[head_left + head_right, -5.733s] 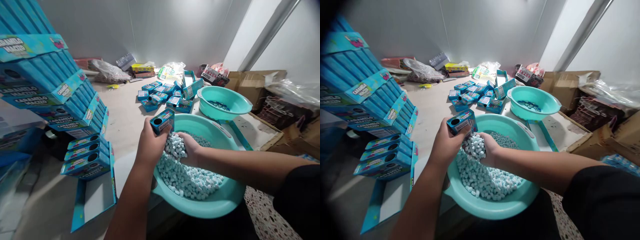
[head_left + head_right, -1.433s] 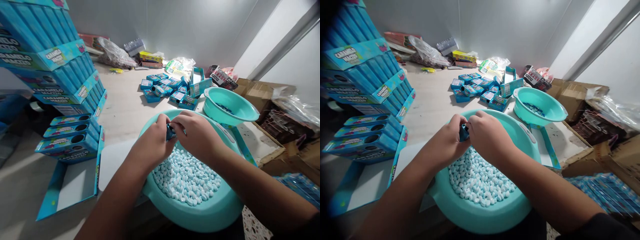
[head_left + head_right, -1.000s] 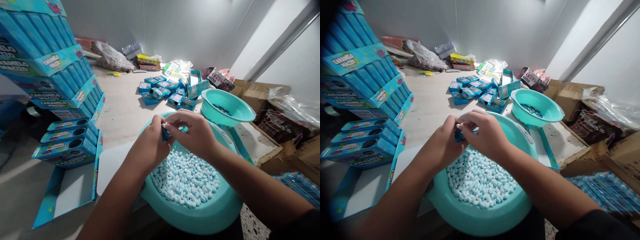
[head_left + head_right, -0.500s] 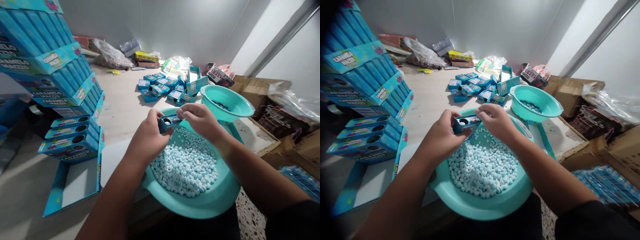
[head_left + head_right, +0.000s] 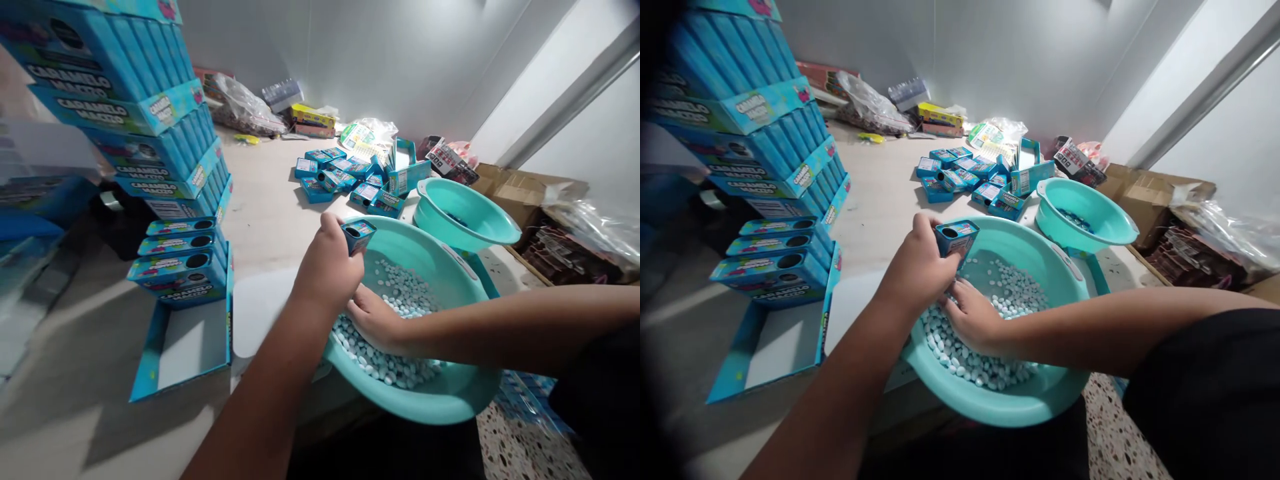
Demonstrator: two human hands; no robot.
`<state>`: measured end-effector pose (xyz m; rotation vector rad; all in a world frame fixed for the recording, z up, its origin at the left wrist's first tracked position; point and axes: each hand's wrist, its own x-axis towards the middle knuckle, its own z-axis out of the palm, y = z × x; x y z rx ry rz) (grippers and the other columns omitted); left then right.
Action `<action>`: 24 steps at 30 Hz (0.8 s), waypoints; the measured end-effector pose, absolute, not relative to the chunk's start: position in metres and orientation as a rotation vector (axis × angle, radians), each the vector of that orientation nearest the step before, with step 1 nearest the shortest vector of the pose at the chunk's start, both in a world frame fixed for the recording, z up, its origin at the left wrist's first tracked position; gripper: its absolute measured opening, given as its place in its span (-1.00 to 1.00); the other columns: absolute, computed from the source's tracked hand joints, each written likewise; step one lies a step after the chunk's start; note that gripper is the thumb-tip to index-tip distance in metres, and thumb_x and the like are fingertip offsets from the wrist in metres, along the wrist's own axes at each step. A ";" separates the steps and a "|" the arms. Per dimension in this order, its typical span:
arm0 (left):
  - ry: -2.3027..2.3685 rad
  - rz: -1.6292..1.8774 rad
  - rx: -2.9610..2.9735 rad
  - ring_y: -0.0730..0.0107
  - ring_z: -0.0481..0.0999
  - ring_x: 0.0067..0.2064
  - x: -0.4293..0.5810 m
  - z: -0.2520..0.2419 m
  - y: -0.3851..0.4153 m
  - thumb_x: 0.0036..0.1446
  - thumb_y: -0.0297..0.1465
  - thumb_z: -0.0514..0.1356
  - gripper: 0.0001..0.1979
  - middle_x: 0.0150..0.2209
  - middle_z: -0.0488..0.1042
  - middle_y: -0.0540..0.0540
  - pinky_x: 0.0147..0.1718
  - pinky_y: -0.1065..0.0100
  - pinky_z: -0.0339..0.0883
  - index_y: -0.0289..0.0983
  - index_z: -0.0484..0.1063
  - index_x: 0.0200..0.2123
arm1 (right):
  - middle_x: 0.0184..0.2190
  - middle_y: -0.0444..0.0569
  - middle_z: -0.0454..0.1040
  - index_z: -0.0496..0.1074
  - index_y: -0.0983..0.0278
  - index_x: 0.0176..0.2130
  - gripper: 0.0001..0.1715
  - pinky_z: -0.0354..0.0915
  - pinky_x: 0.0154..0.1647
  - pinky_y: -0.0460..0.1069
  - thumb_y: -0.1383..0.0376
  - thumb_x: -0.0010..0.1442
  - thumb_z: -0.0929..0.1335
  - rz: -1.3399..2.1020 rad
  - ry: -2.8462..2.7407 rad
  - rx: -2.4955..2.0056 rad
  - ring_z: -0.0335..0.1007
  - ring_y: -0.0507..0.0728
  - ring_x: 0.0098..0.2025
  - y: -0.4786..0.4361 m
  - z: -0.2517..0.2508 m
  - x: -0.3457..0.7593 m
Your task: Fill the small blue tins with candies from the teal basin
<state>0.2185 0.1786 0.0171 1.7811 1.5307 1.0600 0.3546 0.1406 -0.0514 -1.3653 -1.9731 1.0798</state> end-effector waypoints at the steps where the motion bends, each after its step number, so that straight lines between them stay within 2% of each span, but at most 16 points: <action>1: 1.532 1.049 1.792 -0.08 0.53 -0.02 0.219 0.017 0.179 0.14 -0.41 0.24 -0.62 -0.08 0.47 -0.34 -0.10 0.03 0.43 -0.23 0.08 -0.08 | 0.19 0.00 0.44 0.51 0.17 0.06 -0.58 0.10 0.34 0.14 0.08 0.36 0.25 1.141 -1.928 -1.362 0.25 0.24 0.28 0.135 -0.048 0.350; 7: 1.590 0.969 1.847 -0.12 0.53 -0.01 0.222 0.018 0.179 0.17 -0.47 0.21 -0.62 -0.02 0.44 -0.43 -0.14 0.06 0.42 -0.25 0.03 -0.10 | -0.04 -0.06 0.60 0.59 0.16 -0.18 -0.64 0.17 0.30 0.16 0.01 0.24 0.33 1.544 -1.386 -1.362 0.41 0.26 0.14 0.118 -0.025 0.336; 10: 1.613 0.934 1.854 -0.12 0.53 0.01 0.223 0.019 0.178 0.18 -0.47 0.21 -0.63 -0.02 0.45 -0.43 -0.13 0.06 0.43 -0.24 0.02 -0.10 | -0.08 -0.06 0.61 0.59 0.17 -0.26 -0.63 0.16 0.31 0.19 -0.03 0.15 0.38 1.594 -1.137 -1.443 0.42 0.28 0.12 0.116 -0.020 0.332; 13: 1.610 0.922 1.853 -0.11 0.55 -0.05 0.222 0.019 0.178 0.17 -0.44 0.22 -0.63 -0.05 0.47 -0.39 -0.18 0.06 0.43 -0.24 0.04 -0.09 | -0.15 -0.02 0.62 0.58 0.16 -0.23 -0.60 0.26 0.23 0.22 -0.06 0.13 0.37 1.647 -0.865 -1.562 0.48 0.28 0.05 0.118 -0.020 0.332; 15: 1.599 0.949 1.837 -0.07 0.55 -0.09 0.221 0.018 0.178 0.16 -0.43 0.23 -0.62 -0.07 0.48 -0.36 -0.22 0.08 0.44 -0.23 0.06 -0.09 | -0.26 0.03 0.62 0.57 0.16 -0.21 -0.48 0.39 0.06 0.24 -0.16 0.12 0.32 1.809 -0.616 -1.683 0.54 0.30 -0.08 0.123 -0.019 0.332; 18: 1.552 1.036 1.791 0.01 0.55 -0.09 0.219 0.017 0.179 0.13 -0.45 0.25 -0.61 -0.08 0.47 -0.30 -0.20 0.12 0.45 -0.22 0.09 -0.09 | -0.37 0.06 0.60 0.55 0.18 -0.20 -0.32 0.45 -0.13 0.25 -0.28 0.07 0.27 1.950 -0.359 -1.839 0.57 0.31 -0.22 0.135 -0.016 0.330; 20: 1.529 1.092 1.755 0.08 0.54 -0.08 0.218 0.017 0.178 0.13 -0.44 0.27 -0.61 -0.09 0.47 -0.25 -0.17 0.16 0.46 -0.21 0.11 -0.09 | -0.37 0.05 0.61 0.54 0.18 -0.18 -0.34 0.45 -0.15 0.23 -0.25 0.05 0.30 1.954 -0.329 -1.784 0.57 0.30 -0.24 0.144 -0.014 0.329; 24: 1.482 1.245 1.737 0.20 0.54 -0.12 0.215 0.019 0.177 0.16 -0.37 0.28 -0.61 -0.14 0.47 -0.13 -0.19 0.24 0.46 -0.18 0.14 -0.05 | -0.36 -0.01 0.61 0.51 0.19 -0.16 -0.49 0.46 -0.16 0.19 -0.10 0.16 0.27 1.963 -0.271 -1.537 0.57 0.24 -0.26 0.157 -0.011 0.327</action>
